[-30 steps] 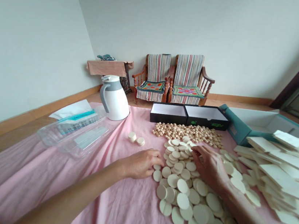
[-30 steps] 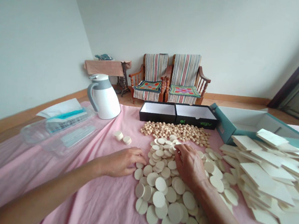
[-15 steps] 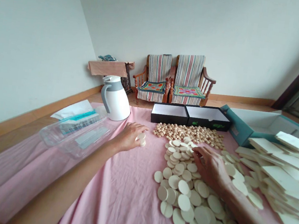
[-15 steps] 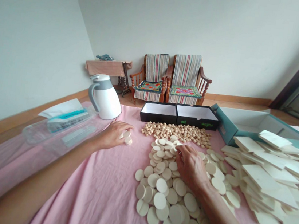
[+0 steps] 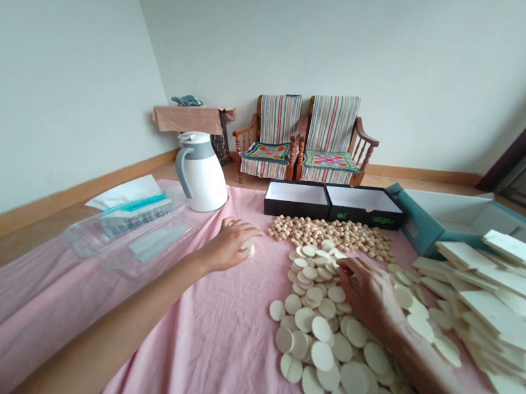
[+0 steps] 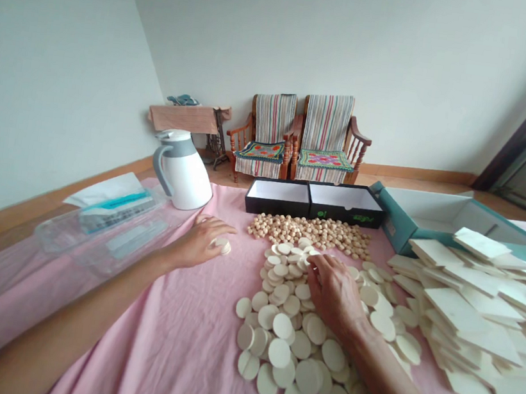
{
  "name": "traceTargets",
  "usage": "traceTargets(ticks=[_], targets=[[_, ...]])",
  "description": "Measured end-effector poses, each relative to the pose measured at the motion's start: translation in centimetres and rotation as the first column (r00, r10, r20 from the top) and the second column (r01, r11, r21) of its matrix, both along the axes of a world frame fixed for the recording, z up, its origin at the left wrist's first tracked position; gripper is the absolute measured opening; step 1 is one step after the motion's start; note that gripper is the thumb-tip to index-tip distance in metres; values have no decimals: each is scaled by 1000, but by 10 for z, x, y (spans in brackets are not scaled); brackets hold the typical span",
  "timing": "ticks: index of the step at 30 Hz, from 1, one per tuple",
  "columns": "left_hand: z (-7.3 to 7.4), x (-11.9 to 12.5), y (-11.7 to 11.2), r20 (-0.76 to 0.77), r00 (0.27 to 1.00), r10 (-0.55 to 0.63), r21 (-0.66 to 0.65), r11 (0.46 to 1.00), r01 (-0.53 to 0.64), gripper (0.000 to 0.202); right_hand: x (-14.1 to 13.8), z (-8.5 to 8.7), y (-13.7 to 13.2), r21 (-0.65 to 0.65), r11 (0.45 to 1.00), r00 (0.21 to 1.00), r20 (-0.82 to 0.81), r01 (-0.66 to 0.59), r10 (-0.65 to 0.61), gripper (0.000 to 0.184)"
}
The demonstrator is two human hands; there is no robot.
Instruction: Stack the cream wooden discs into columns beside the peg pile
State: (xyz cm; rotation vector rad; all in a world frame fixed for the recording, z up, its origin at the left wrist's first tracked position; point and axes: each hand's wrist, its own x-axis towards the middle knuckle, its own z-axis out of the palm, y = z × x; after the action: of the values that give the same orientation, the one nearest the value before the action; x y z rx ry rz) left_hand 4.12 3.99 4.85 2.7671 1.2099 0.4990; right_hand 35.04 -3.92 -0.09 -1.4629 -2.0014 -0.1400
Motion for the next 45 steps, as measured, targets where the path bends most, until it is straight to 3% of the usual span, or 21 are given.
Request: traceTargets(ticks=[2, 4, 6, 9, 14, 20, 23, 26, 29, 32, 40, 45], targets=[[5, 8, -14, 48, 993, -111, -92, 989, 115, 29, 0, 0, 0, -7, 1000, 1000, 7, 5, -5, 16], [8, 19, -32, 72, 963, -260, -230, 935, 269, 25, 1, -1, 0, -21, 1000, 1000, 10, 15, -14, 17], [7, 29, -49, 73, 942, -327, -290, 897, 333, 26, 1, -1, 0, -27, 999, 1000, 12, 20, -20, 17], [0, 40, -66, 42, 940, -339, -315, 888, 335, 27, 2, -2, 0, -22, 1000, 1000, 10, 17, -17, 18], [-14, 42, -70, 22, 955, -297, -315, 904, 288, 27, 1, -2, 0, -38, 999, 1000, 5, 16, -15, 15], [-13, 38, -77, 1, 956, -293, -281, 917, 281, 16, 1, -3, 1, -50, 999, 1000, 8, 20, -19, 14], [-3, 30, -69, -13, 974, -225, -216, 952, 217, 19, 1, -3, 1, -49, 999, 1000, 3, 20, -20, 15], [10, 15, -45, -12, 998, -61, -78, 995, 60, 22, 1, -3, 0, -46, 999, 1000, 2, 14, -14, 15], [17, -1, -18, -46, 996, 72, 20, 997, -72, 20, 1, -2, 0, -50, 999, 1000, 5, 18, -18, 14], [15, -9, 0, -76, 989, 130, 31, 991, -128, 24, 0, -1, 0, -56, 998, 1000, 7, 17, -17, 13], [4, -10, 10, -96, 984, 151, -18, 988, -154, 24, -1, 1, -1, -57, 998, 1000, 17, 14, -14, 14], [1, 0, 4, 15, 999, 52, 8, 999, -53, 27, -1, -1, -1, -61, 998, 1000, 16, 19, -18, 14]])
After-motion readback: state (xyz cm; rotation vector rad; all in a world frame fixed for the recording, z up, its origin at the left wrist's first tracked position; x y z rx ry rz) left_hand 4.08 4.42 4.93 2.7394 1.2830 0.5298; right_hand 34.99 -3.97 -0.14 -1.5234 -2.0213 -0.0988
